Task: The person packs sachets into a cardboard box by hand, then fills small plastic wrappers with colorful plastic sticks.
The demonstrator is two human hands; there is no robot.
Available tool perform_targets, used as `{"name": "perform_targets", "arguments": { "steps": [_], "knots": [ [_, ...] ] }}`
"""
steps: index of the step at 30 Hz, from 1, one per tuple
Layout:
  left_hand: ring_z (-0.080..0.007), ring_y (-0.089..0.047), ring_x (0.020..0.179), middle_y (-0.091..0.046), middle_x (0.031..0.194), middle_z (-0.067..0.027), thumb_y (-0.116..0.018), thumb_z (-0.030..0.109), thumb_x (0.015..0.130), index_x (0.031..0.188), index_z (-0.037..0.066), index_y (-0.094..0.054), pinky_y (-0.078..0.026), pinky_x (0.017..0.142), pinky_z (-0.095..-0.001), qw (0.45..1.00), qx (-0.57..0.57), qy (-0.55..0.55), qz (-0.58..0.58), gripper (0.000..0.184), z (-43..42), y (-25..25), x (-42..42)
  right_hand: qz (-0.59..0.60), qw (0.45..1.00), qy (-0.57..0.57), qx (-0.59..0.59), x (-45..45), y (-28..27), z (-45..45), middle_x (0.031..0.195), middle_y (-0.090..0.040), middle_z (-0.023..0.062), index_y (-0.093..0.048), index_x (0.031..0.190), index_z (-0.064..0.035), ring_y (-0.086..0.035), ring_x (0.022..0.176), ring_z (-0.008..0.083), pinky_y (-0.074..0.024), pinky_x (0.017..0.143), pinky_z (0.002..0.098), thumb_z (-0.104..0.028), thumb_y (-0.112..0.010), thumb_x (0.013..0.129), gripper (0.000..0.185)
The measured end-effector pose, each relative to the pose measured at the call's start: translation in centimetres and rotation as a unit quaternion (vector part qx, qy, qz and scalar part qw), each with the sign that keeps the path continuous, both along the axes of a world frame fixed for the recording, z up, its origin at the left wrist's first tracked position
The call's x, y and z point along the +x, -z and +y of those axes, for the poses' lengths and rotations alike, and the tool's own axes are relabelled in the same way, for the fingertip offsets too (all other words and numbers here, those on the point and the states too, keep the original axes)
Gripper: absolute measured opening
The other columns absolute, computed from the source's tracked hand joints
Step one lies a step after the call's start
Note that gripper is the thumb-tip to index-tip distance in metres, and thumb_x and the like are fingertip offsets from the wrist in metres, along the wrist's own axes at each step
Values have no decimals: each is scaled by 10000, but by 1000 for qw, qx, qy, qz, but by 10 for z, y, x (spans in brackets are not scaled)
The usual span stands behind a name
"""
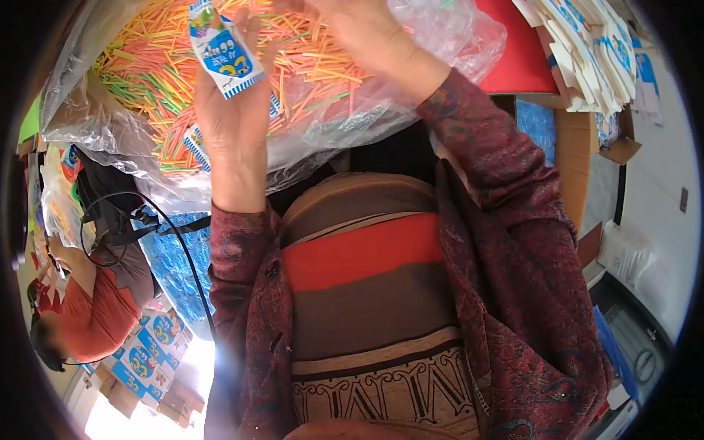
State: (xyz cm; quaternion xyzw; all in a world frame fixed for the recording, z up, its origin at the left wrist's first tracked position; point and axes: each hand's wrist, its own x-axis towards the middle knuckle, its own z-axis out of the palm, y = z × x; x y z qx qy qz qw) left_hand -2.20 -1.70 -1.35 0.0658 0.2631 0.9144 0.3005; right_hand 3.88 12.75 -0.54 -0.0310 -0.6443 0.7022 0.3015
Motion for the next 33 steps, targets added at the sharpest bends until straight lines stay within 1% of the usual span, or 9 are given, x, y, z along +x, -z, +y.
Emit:
{"name": "perform_targets", "arguments": {
  "steps": [1,4,5,8,13,16,24,29,33],
  "knots": [
    [-209,-531,1181,-607,1214,-92,-529,232,935,1215,18,-549,-375,1040,-356,1000,-1,0,-3,353,-6,0,-2,-3,1000,0,-1,1,0,5,932,-624,38,-587,1036,-20,-587,826,94,-489,752,220,-207,-483,1009,216],
    [-221,-563,1135,-608,1196,-108,-515,218,952,1189,-7,-555,-426,994,-367,997,-17,-11,71,329,-19,0,-9,14,925,108,365,7,0,21,920,-626,51,-580,1023,-5,-593,819,99,-495,747,239,-169,-476,1003,195],
    [-221,-563,1135,-608,1196,-108,-515,218,952,1189,-7,-555,-426,994,-367,997,-16,-10,68,329,-23,1,-10,11,925,108,365,14,5,26,920,-626,51,-580,1023,-5,-593,819,99,-495,747,239,-169,-476,1003,195],
    [-231,-596,1078,-626,1136,-125,-503,225,971,1169,-26,-553,-476,933,-362,996,-46,-30,75,324,-36,7,-11,-230,843,-13,486,35,25,30,947,-651,180,-561,1141,-61,-658,837,316,-510,679,384,-257,-603,914,304],
    [-236,-614,1049,-642,1096,-140,-504,219,979,1134,-37,-564,-499,903,-360,992,-81,-46,88,305,-39,14,-12,-246,785,-38,567,34,23,15,926,-653,166,-574,1119,-79,-649,792,335,-518,653,405,-265,-615,889,299],
    [-243,-627,1034,-656,1070,-140,-521,214,974,1088,-26,-591,-503,915,-374,995,-70,-32,70,275,-38,11,-9,-273,702,-7,658,29,16,10,869,-653,147,-582,1069,-81,-655,772,329,-514,622,419,-261,-625,866,274],
    [-257,-641,1020,-658,1086,-143,-528,180,968,1063,-7,-605,-506,931,-408,996,-73,-23,53,223,-39,17,-9,-178,708,-36,683,25,14,17,763,-630,145,-559,934,-46,-646,727,343,-504,598,429,-241,-632,833,232],
    [-258,-640,1025,-657,1093,-146,-528,173,968,1062,-6,-601,-506,931,-417,996,-71,-25,42,214,-39,17,-7,-200,695,-53,689,18,26,29,776,-635,150,-567,928,-51,-644,725,347,-503,602,428,-224,-620,836,203],
    [-263,-641,1021,-656,1096,-148,-525,161,968,1050,-7,-602,-507,931,-419,996,-69,-25,48,202,-40,19,-8,-232,772,-61,589,16,23,29,758,-627,132,-575,940,-44,-612,659,275,-482,564,379,-252,-606,874,221]
  ]
}}
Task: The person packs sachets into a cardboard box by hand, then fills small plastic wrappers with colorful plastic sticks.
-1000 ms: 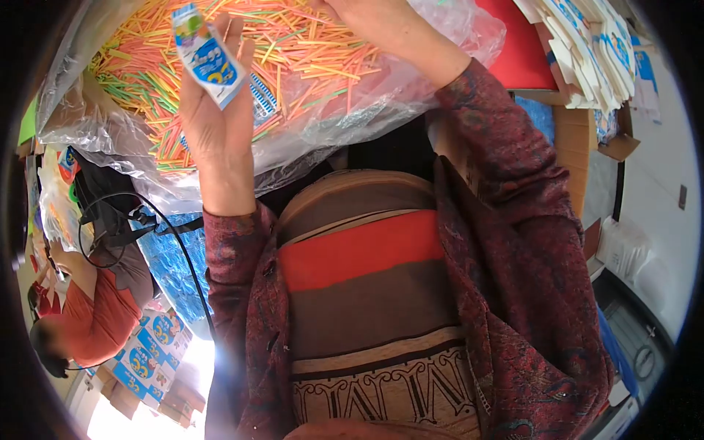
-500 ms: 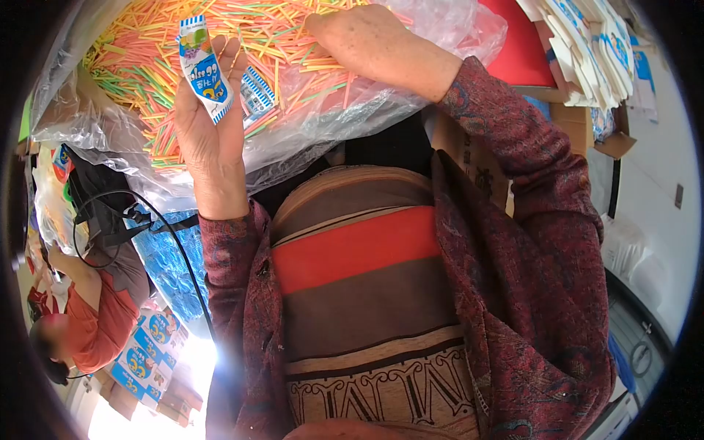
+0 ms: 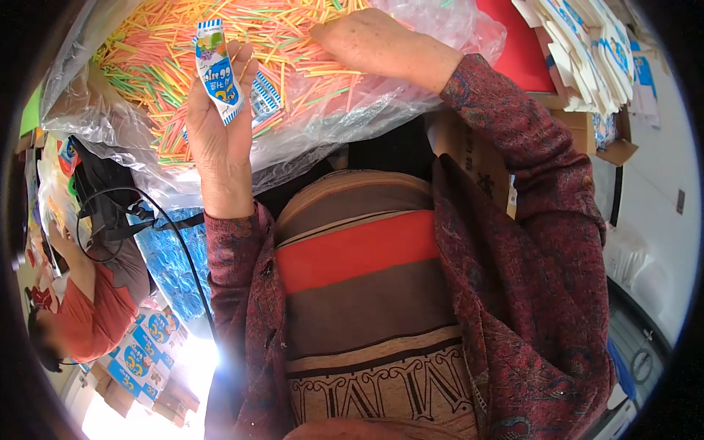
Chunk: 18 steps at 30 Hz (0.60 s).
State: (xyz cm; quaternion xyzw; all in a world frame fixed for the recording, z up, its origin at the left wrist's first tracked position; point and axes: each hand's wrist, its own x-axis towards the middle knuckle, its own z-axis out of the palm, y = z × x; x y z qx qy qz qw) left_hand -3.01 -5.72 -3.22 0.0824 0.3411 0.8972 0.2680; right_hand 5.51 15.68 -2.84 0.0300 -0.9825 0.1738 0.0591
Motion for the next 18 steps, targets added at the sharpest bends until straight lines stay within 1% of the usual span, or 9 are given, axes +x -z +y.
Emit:
{"name": "perform_targets", "arguments": {
  "steps": [4,7,8,9,11,12,15,16,18],
  "knots": [
    [-266,-635,1034,-654,1097,-147,-539,202,965,1078,-7,-600,-487,956,-425,1000,-1,0,2,245,0,-2,0,-18,991,44,-122,-1,-2,2,739,-619,115,-583,952,-38,-580,594,203,-460,526,330,-281,-593,911,246],
    [-268,-611,1085,-656,1094,-150,-582,292,939,1114,4,-601,-437,1011,-436,1000,-14,8,26,339,-2,-5,-1,-33,974,80,-208,-1,-4,7,726,-613,102,-589,962,-33,-556,544,150,-444,498,293,-302,-584,939,270],
    [-268,-611,1085,-656,1094,-150,-582,292,939,1114,4,-601,-437,1011,-436,1000,-12,11,26,339,-2,-3,-2,-32,975,82,-206,-1,-3,8,726,-613,102,-589,962,-33,-556,544,150,-444,498,293,-302,-584,939,270],
    [-266,-595,1111,-650,1114,-145,-588,312,929,1136,11,-594,-418,1027,-436,998,-4,30,49,366,-2,1,-3,-43,938,102,-329,-1,0,8,724,-605,76,-592,965,-36,-514,536,110,-411,479,261,-322,-576,947,286],
    [-262,-561,1161,-637,1152,-135,-601,352,909,1180,27,-579,-379,1060,-436,993,13,68,96,424,1,-1,-3,-61,819,134,-555,-3,1,7,721,-589,25,-597,971,-43,-430,520,32,-345,441,198,-361,-560,964,320],
    [-262,-561,1161,-637,1152,-135,-601,352,909,1180,27,-579,-379,1060,-436,993,14,70,97,424,2,-3,-1,-59,819,134,-555,-3,1,7,721,-589,25,-597,971,-43,-430,520,32,-345,441,198,-361,-560,964,320],
    [-241,-519,1207,-592,1245,-100,-588,335,897,1223,55,-555,-345,1085,-423,998,30,60,-6,430,9,-7,18,-52,699,106,-706,0,-2,5,790,-608,3,-593,989,-49,-395,512,8,-283,409,177,-364,-553,968,318],
    [-241,-519,1207,-592,1245,-100,-588,335,897,1223,55,-555,-345,1085,-423,998,30,60,-5,430,13,-7,23,-52,698,105,-706,-3,-2,4,790,-608,3,-593,989,-49,-395,512,8,-283,409,177,-364,-553,968,318],
    [-228,-497,1229,-558,1294,-78,-578,334,896,1267,70,-520,-326,1096,-422,984,108,123,-69,459,20,-3,34,-37,617,22,-786,-10,1,2,829,-622,17,-592,1020,-41,-452,551,15,-337,443,171,-321,-551,974,286]
  ]
}}
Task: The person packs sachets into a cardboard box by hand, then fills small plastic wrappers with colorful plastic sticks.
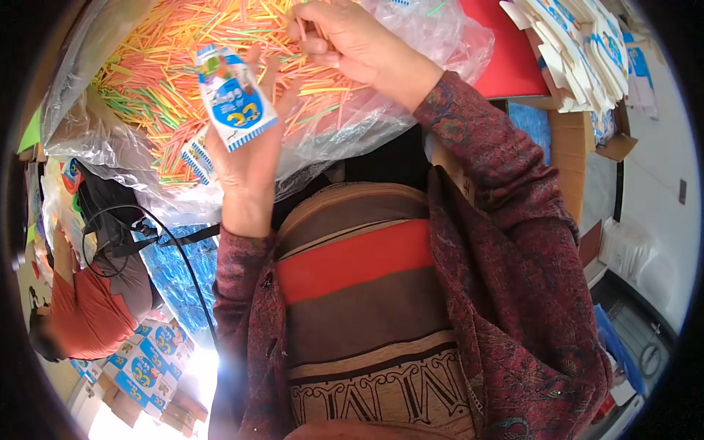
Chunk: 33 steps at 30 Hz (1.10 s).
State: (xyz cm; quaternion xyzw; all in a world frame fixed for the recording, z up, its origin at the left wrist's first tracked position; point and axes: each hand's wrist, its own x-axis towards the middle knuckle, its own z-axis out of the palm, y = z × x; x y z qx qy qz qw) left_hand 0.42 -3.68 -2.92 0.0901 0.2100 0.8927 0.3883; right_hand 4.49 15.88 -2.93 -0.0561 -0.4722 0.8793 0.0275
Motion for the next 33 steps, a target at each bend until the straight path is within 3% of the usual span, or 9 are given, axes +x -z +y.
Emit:
{"name": "perform_targets", "arguments": {
  "steps": [2,5,9,14,18,21,26,30,33],
  "knots": [
    [-221,-486,1240,-541,1319,-67,-573,333,895,1290,77,-502,-316,1102,-421,998,35,31,-33,476,8,5,10,37,997,-19,-61,-7,10,-2,849,-629,24,-591,1036,-38,-480,571,18,-364,460,169,-299,-550,977,271],
    [-216,-467,1261,-531,1333,-60,-557,340,903,1310,88,-490,-297,1115,-422,996,45,35,-68,483,27,13,12,141,984,-60,-86,-19,29,-13,893,-617,62,-572,1037,-5,-594,798,102,-492,712,242,-133,-491,985,160],
    [-226,-466,1261,-545,1315,-56,-536,329,916,1306,91,-499,-300,1113,-420,995,20,-8,-102,459,30,7,13,-70,978,189,59,-6,-29,-58,872,-608,67,-561,1062,-12,-597,762,110,-483,661,232,-143,-497,984,165],
    [-230,-485,1239,-555,1301,-51,-512,315,930,1276,89,-526,-321,1101,-417,992,97,16,-77,413,26,6,12,-3,977,198,72,-10,-12,-65,845,-600,62,-543,1092,-22,-594,756,131,-473,668,233,-176,-505,991,188],
    [-232,-494,1230,-561,1294,-58,-507,335,939,1276,92,-524,-333,1091,-432,995,77,4,-70,416,22,13,7,48,961,217,163,-6,-2,-71,906,-642,22,-588,1078,-31,-575,686,44,-458,565,174,-207,-537,980,208],
    [-231,-490,1233,-567,1286,-68,-485,345,957,1289,99,-519,-340,1084,-431,990,60,-20,-127,415,22,10,4,25,941,199,273,-2,-4,-65,909,-648,18,-579,1120,-24,-617,810,63,-503,690,194,-135,-529,976,188],
    [-224,-536,1181,-599,1233,-61,-486,294,975,1228,97,-553,-385,1052,-402,991,29,11,-131,328,17,8,-3,-5,958,153,241,3,-18,-52,915,-654,26,-580,1135,-33,-611,831,64,-506,712,212,-135,-548,972,195],
    [-182,-590,1055,-627,1138,-57,-552,183,960,1102,77,-601,-440,973,-340,995,-97,-21,16,184,4,1,-13,70,944,191,259,5,-13,-32,913,-660,18,-585,1144,-30,-611,831,82,-504,722,242,-126,-556,965,205],
    [-139,-591,931,-629,1040,-50,-631,69,909,973,56,-621,-465,881,-289,957,-204,-95,182,66,-3,6,-20,-39,825,131,548,11,4,-24,917,-651,7,-592,1135,-29,-601,832,96,-492,733,261,-139,-540,974,202]
  ]
}}
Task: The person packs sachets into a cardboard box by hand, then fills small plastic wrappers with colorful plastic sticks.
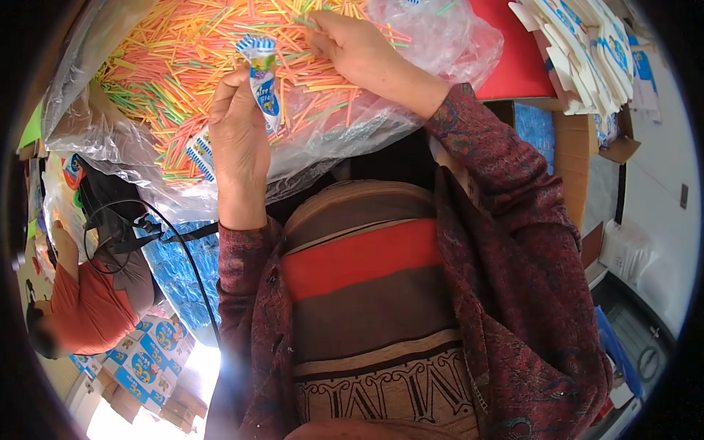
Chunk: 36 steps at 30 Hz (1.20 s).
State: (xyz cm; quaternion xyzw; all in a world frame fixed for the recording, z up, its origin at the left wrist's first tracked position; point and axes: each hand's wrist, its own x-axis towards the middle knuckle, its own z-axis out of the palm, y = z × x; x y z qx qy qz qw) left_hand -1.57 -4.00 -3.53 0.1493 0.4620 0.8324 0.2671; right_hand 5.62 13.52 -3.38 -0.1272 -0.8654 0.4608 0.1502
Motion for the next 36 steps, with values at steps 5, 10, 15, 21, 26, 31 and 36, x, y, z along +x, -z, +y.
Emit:
{"name": "perform_targets", "arguments": {
  "steps": [5,10,15,21,26,31,36],
  "knots": [
    [-127,-559,909,-613,1007,-53,-672,19,865,928,52,-635,-460,826,-265,990,-77,-11,114,80,-5,1,2,96,995,38,-1,3,2,11,908,-632,24,-589,1119,-27,-580,836,98,-474,749,262,-143,-538,976,191],
    [-147,-556,932,-606,993,-50,-684,27,855,889,55,-634,-461,808,-264,934,-130,-93,319,67,-2,10,3,199,826,-54,-524,12,-59,1,873,-592,56,-523,1111,-24,-594,814,151,-478,747,268,-214,-485,1009,219],
    [-164,-556,925,-600,971,-56,-696,27,840,863,43,-617,-463,804,-276,924,-169,-89,333,84,-4,6,5,188,856,-102,-470,23,-74,-14,909,-593,55,-541,1075,-24,-597,859,158,-474,780,281,-197,-460,1019,199],
    [-181,-559,883,-592,942,-74,-688,15,833,845,24,-593,-463,776,-284,884,-208,-91,409,96,-4,3,3,125,974,-136,-132,34,-78,-17,923,-606,69,-565,1023,-5,-605,860,158,-470,757,269,-126,-471,1006,155],
    [-202,-557,845,-580,902,-80,-679,14,832,834,18,-578,-461,750,-300,868,-228,-81,433,101,-2,-1,6,244,956,-159,31,18,-48,-2,927,-614,90,-568,1020,12,-612,838,152,-474,730,259,-83,-501,983,121],
    [-221,-561,840,-580,890,-82,-679,22,831,835,22,-579,-459,755,-321,855,-230,-74,459,100,-2,1,4,394,881,-239,110,8,-37,10,933,-623,104,-574,1024,3,-629,833,170,-481,723,263,-79,-526,969,110],
    [-239,-568,843,-587,887,-86,-683,28,822,829,25,-576,-456,766,-342,869,-234,-68,430,108,-2,3,5,436,862,-226,128,3,-26,13,924,-628,110,-580,1020,-8,-633,826,183,-488,717,283,-81,-537,961,103]
  ]
}}
